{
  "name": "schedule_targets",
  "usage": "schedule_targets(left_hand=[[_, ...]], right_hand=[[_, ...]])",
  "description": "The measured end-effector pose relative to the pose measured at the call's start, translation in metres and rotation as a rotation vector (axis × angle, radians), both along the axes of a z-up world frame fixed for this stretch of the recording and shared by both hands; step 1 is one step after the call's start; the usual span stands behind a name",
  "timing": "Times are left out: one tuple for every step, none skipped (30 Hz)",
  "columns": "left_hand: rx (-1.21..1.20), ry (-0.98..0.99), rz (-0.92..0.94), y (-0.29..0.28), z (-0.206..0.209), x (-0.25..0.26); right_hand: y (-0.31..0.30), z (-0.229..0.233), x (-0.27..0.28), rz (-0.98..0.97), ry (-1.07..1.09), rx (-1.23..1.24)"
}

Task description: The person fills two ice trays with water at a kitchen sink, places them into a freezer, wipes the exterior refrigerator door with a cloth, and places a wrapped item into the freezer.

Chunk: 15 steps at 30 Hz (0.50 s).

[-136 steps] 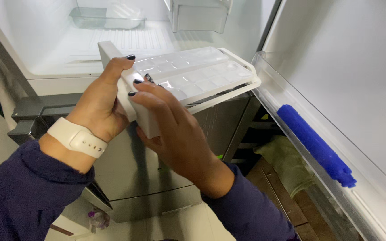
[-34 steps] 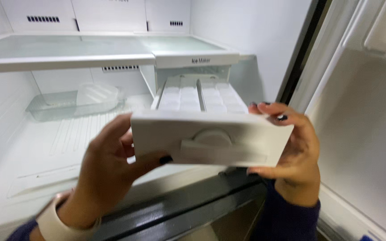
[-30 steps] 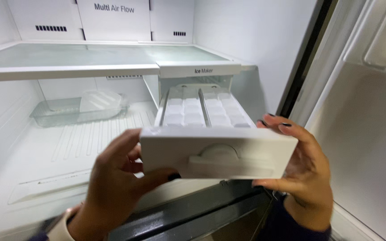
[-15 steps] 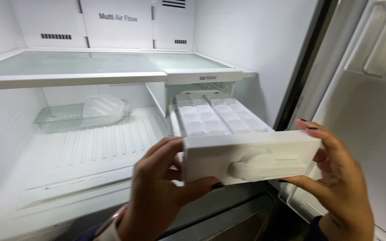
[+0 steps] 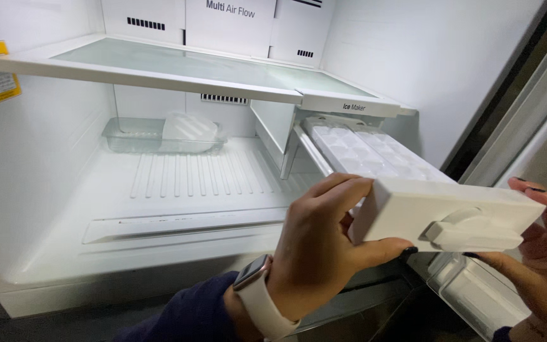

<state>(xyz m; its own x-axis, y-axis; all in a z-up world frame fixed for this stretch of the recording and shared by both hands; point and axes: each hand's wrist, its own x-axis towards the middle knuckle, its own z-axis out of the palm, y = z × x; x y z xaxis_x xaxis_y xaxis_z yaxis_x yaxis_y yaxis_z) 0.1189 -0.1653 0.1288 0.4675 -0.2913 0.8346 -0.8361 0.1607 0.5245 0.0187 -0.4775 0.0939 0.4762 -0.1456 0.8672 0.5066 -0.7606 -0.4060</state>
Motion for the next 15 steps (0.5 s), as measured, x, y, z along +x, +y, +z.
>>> schedule_targets(left_hand=[[-0.003, 0.002, 0.000, 0.001, 0.001, 0.001], [-0.015, -0.022, -0.008, 0.001, 0.002, 0.001], [-0.028, -0.046, -0.017, 0.001, 0.003, 0.002], [-0.029, -0.048, -0.019, 0.001, 0.004, 0.003], [-0.036, -0.047, -0.030, 0.001, 0.005, 0.003], [-0.041, -0.046, -0.041, 0.002, 0.006, 0.004], [-0.041, -0.048, -0.043, 0.000, 0.006, 0.005], [-0.054, -0.054, -0.039, -0.002, 0.005, 0.006], [-0.068, -0.059, -0.035, -0.004, 0.005, 0.006], [-0.064, -0.065, -0.037, -0.005, 0.006, 0.006], [-0.078, -0.067, -0.033, -0.006, 0.006, 0.005], [-0.095, -0.069, -0.032, -0.008, 0.007, 0.003], [-0.094, -0.074, -0.035, -0.010, 0.006, 0.003], [-0.091, -0.070, -0.031, -0.012, 0.006, 0.002], [-0.087, -0.066, -0.028, -0.014, 0.005, 0.001]], right_hand=[[-0.002, 0.001, 0.002, 0.000, 0.002, -0.003], [-0.003, 0.001, 0.003, 0.018, -0.005, -0.010], [-0.006, 0.002, 0.004, 0.036, -0.011, -0.018], [-0.006, 0.004, 0.005, 0.034, -0.012, -0.019], [-0.006, 0.005, 0.006, 0.037, -0.015, -0.018], [-0.006, 0.006, 0.007, 0.042, -0.019, -0.016], [-0.007, 0.008, 0.007, 0.040, -0.021, -0.016], [-0.008, 0.009, 0.008, 0.032, -0.021, -0.026], [-0.009, 0.010, 0.009, 0.024, -0.022, -0.035], [-0.008, 0.010, 0.010, 0.022, -0.028, -0.032], [-0.007, 0.011, 0.010, 0.027, -0.029, -0.019], [-0.007, 0.013, 0.010, 0.029, -0.029, -0.009], [-0.007, 0.013, 0.010, 0.026, -0.035, -0.008], [-0.008, 0.013, 0.009, 0.039, -0.020, 0.010], [-0.009, 0.013, 0.009, 0.052, -0.005, 0.029]])
